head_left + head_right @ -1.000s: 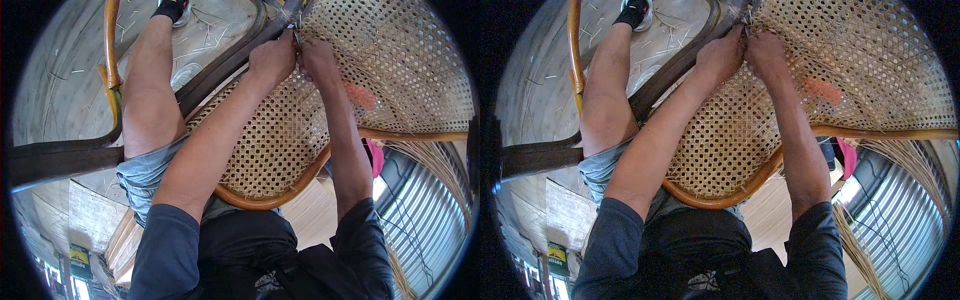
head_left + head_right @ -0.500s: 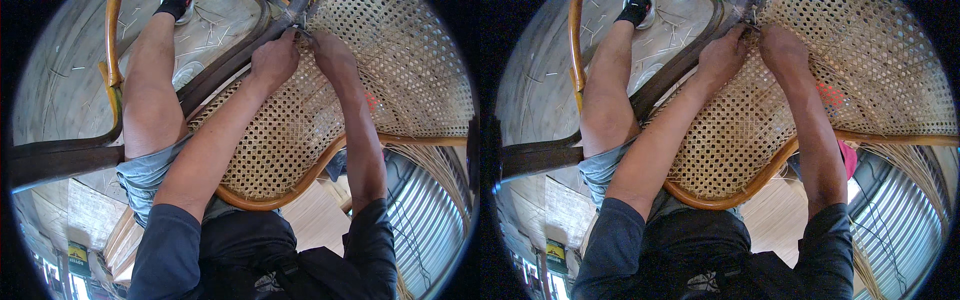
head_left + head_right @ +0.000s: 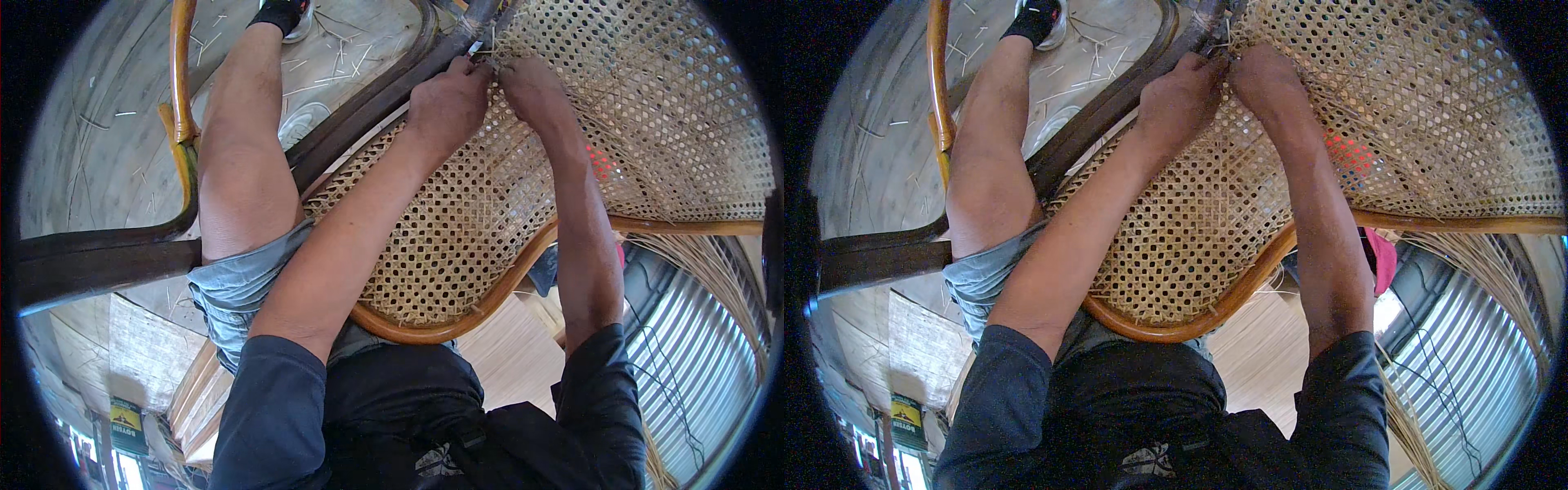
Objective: Repairing a rattan chair by fastening and trimming cane strips on the seat back.
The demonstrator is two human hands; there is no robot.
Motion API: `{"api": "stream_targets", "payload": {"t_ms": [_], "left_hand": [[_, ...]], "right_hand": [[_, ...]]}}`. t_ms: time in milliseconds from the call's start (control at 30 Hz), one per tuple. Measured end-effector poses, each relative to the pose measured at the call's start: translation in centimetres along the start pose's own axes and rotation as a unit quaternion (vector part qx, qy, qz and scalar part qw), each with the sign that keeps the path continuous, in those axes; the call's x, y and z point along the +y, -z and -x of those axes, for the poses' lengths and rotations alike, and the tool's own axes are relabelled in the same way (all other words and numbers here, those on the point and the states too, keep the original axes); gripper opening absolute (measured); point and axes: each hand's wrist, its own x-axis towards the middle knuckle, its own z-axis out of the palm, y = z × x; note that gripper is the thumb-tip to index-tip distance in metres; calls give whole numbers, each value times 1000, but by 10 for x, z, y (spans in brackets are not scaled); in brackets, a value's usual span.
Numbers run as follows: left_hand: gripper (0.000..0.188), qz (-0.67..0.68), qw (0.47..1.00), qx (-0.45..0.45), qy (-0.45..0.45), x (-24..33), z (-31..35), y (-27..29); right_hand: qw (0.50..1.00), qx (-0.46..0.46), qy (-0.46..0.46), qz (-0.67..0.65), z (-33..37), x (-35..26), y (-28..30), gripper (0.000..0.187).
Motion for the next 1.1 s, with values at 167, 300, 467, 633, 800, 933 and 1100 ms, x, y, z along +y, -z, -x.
{"api": "stream_targets", "payload": {"t_ms": [167,300,467,633,800,933,1100], "left_hand": [[30,68,996,49,25,-4,-8,-5],[30,53,993,2,109,3,-13,-3],[31,97,983,-47,145,3,-20,-2],[35,185,973,-43,134,-2,-22,0],[39,222,967,-30,123,-6,-20,-2],[39,239,965,-25,102,-6,-23,-5],[39,192,971,-43,138,0,-22,-4]], "right_hand": [[995,78,67,4,10,-4,-11,32],[989,134,4,-58,16,-16,-16,34],[993,94,-55,-51,12,-15,-19,35],[993,93,-50,-59,15,-18,-20,34],[983,134,-40,-117,20,-20,-22,33],[977,179,10,-113,22,-11,-29,34],[984,156,10,-91,16,-8,-33,32]]}}
